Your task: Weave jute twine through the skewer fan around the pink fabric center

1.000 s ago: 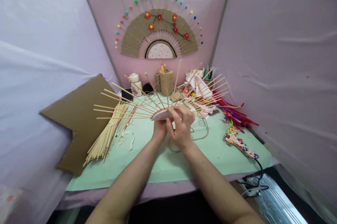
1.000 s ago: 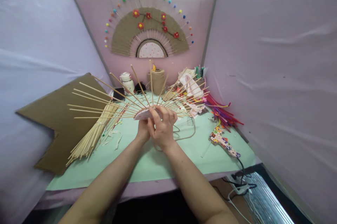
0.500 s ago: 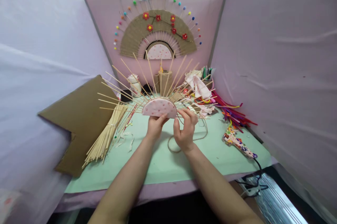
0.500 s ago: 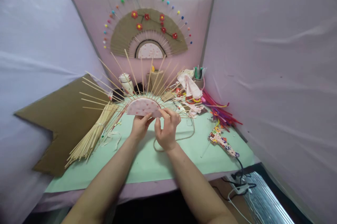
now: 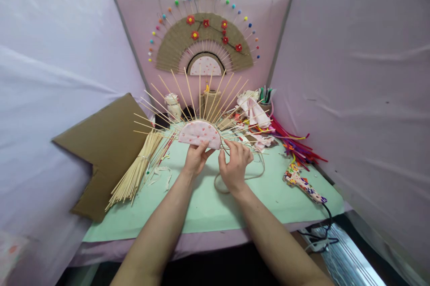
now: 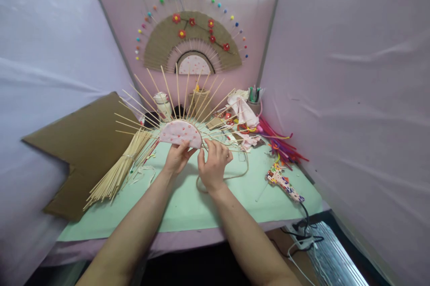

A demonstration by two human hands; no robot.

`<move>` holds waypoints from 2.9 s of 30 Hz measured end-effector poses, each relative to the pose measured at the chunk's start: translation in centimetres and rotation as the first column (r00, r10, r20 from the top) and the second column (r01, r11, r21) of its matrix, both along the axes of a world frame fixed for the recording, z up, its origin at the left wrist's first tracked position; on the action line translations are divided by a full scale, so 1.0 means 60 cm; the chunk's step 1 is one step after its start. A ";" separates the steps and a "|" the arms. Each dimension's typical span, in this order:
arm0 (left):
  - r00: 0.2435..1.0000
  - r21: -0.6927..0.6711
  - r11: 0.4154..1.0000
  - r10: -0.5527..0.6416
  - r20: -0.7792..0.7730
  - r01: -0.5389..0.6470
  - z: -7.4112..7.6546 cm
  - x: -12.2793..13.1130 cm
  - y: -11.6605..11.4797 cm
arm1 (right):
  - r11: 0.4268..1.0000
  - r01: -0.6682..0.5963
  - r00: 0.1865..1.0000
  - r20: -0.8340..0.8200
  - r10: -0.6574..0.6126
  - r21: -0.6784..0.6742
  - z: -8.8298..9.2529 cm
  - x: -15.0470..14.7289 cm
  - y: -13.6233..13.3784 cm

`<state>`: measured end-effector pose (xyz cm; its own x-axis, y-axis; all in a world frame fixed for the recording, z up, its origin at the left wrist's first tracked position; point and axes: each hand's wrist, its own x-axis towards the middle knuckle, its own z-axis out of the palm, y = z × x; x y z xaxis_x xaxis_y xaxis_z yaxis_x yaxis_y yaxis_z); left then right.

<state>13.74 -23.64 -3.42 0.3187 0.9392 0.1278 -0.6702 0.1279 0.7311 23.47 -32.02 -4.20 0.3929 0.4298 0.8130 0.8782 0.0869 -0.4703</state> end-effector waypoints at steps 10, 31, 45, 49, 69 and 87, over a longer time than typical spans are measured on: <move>1.000 0.002 1.000 -0.009 -0.008 0.009 -0.013 0.008 0.003 | 0.998 0.055 0.997 0.050 -0.054 -0.011 -0.003 0.013 0.008; 0.997 -0.022 1.000 -0.010 0.075 0.012 -0.015 0.011 0.003 | 0.994 0.101 0.994 0.039 -0.103 0.049 -0.001 0.020 0.004; 0.996 -0.025 0.999 0.026 0.087 -0.024 -0.014 0.009 0.003 | 0.995 0.024 1.000 0.009 -0.025 0.099 0.004 0.012 -0.003; 0.995 -0.005 1.000 0.006 0.099 -0.006 -0.013 0.010 0.002 | 0.994 0.016 1.000 -0.011 -0.015 0.109 0.005 0.013 -0.005; 0.993 -0.090 0.995 -0.020 0.119 0.031 -0.015 0.007 0.004 | 0.994 -0.066 0.996 0.072 0.060 0.082 -0.003 0.000 -0.004; 0.985 -0.223 0.967 -0.090 0.148 0.122 -0.017 0.002 0.004 | 0.876 -0.458 0.874 0.100 0.475 -0.151 -0.004 -0.015 -0.035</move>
